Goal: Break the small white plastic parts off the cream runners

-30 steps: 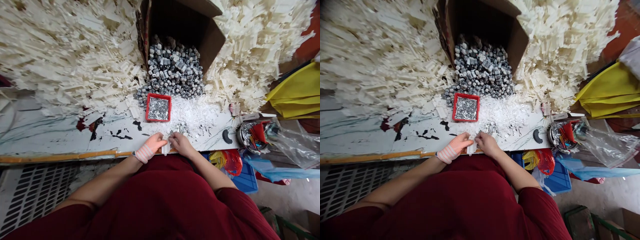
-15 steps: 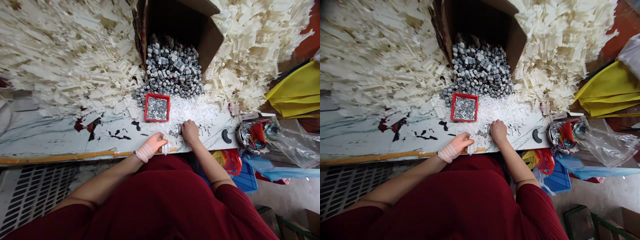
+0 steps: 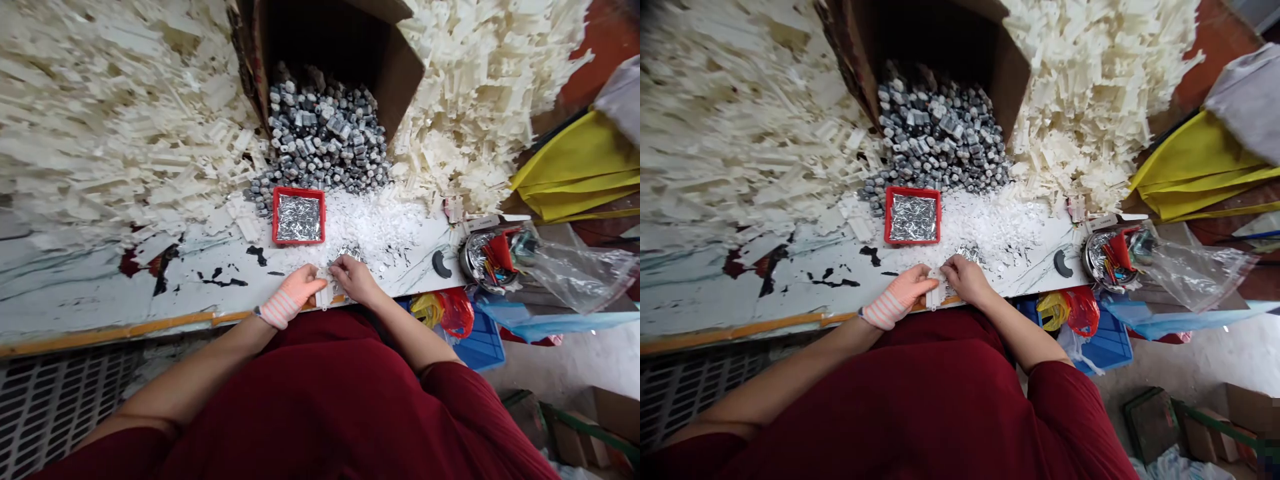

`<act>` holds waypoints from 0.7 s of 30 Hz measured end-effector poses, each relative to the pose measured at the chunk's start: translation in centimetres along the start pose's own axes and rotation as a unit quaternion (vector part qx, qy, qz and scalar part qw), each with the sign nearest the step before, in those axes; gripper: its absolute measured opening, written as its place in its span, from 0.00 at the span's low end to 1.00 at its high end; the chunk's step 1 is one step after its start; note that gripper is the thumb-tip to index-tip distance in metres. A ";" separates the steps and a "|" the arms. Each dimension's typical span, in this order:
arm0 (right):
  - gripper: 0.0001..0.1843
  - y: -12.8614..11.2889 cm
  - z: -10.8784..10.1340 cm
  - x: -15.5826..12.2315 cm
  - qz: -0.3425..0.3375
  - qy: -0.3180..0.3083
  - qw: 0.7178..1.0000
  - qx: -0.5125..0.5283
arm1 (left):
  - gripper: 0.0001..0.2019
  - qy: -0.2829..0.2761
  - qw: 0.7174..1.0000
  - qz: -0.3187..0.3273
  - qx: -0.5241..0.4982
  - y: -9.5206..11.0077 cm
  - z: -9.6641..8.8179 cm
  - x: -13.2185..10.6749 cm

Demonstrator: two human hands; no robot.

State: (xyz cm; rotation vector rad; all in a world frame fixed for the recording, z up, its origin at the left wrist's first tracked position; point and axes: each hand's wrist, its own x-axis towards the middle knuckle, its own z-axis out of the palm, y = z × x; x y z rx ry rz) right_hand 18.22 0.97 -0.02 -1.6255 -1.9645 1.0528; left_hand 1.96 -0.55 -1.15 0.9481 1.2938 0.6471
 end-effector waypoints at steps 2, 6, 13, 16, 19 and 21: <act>0.07 -0.1 0.1 -0.1 0.008 0.006 1.000 -0.006 | 0.13 -0.012 0.999 -0.022 -0.042 -0.2 0.0 0.1; 0.08 0.1 0.2 -0.5 0.012 0.021 1.000 0.009 | 0.16 -0.072 0.986 -0.053 -0.139 -0.5 0.0 0.4; 0.07 0.1 0.2 -1.0 0.013 0.028 0.999 0.021 | 0.13 -0.045 0.996 -0.026 -0.075 -0.2 0.6 0.2; 0.07 0.1 0.4 -1.0 0.026 0.041 0.995 0.089 | 0.11 0.055 0.994 0.067 0.065 0.1 0.8 -0.3; 0.09 0.7 0.0 -0.7 0.039 0.021 0.981 0.191 | 0.09 0.083 0.980 0.106 0.145 0.5 0.8 -0.3; 0.10 1.4 -0.7 -0.3 0.046 -0.030 0.965 0.255 | 0.08 0.033 0.986 0.087 0.137 0.8 0.8 0.0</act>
